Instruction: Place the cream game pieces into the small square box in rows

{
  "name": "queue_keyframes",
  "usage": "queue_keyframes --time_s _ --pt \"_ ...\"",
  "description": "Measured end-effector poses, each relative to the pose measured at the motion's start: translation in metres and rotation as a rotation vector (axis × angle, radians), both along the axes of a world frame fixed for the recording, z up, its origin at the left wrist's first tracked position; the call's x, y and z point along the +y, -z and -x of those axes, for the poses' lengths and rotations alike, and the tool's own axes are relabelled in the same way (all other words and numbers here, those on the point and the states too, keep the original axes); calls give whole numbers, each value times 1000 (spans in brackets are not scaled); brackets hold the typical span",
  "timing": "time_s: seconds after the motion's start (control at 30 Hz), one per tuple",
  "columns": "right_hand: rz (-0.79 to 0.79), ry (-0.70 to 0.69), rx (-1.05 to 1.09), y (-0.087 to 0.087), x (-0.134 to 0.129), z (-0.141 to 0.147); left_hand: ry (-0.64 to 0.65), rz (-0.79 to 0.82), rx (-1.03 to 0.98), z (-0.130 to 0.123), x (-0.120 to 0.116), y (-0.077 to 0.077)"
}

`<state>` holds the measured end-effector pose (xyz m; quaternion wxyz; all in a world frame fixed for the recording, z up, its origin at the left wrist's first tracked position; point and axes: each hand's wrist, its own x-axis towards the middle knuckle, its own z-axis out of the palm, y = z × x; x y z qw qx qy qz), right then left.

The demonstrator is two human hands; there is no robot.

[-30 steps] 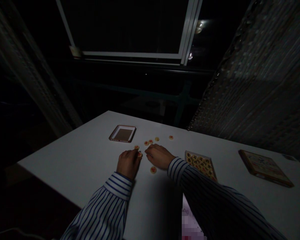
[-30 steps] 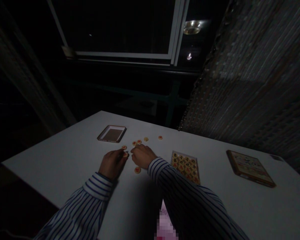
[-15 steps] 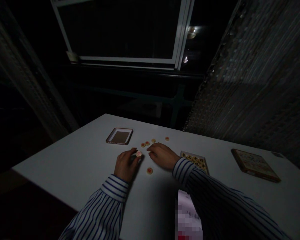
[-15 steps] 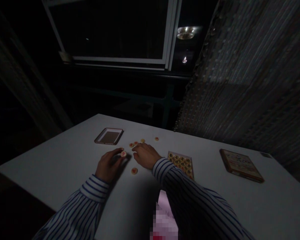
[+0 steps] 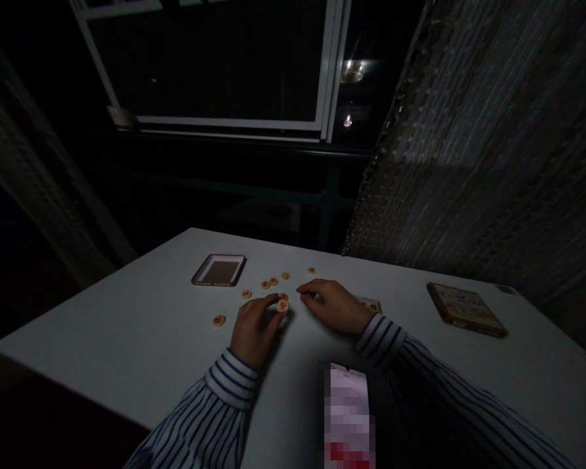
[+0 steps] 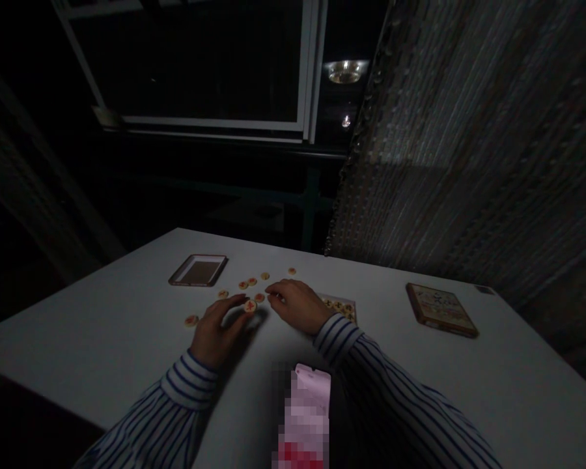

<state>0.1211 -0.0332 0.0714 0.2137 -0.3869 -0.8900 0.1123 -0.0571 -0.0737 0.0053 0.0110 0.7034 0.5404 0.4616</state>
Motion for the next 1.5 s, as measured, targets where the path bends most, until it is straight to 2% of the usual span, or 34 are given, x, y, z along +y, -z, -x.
queue_keyframes --time_s 0.33,0.67,0.97,1.2,1.3,1.43,1.5 --pt "108 50 116 -5 -18 -30 109 -17 23 -33 -1 -7" --pt "383 78 349 7 -21 -57 199 -59 84 -65 3 -14" --pt "462 124 501 20 -20 -78 296 -37 69 -90 4 -18" --pt "425 180 563 26 -20 -86 344 124 -169 -105 7 -18" --pt "429 184 608 27 -20 -88 361 287 -368 -110 8 -22" --pt "416 190 618 26 -19 -92 456 539 -679 -116 12 -25" --pt "418 199 622 26 -19 -93 502 600 -776 -118 15 -24"
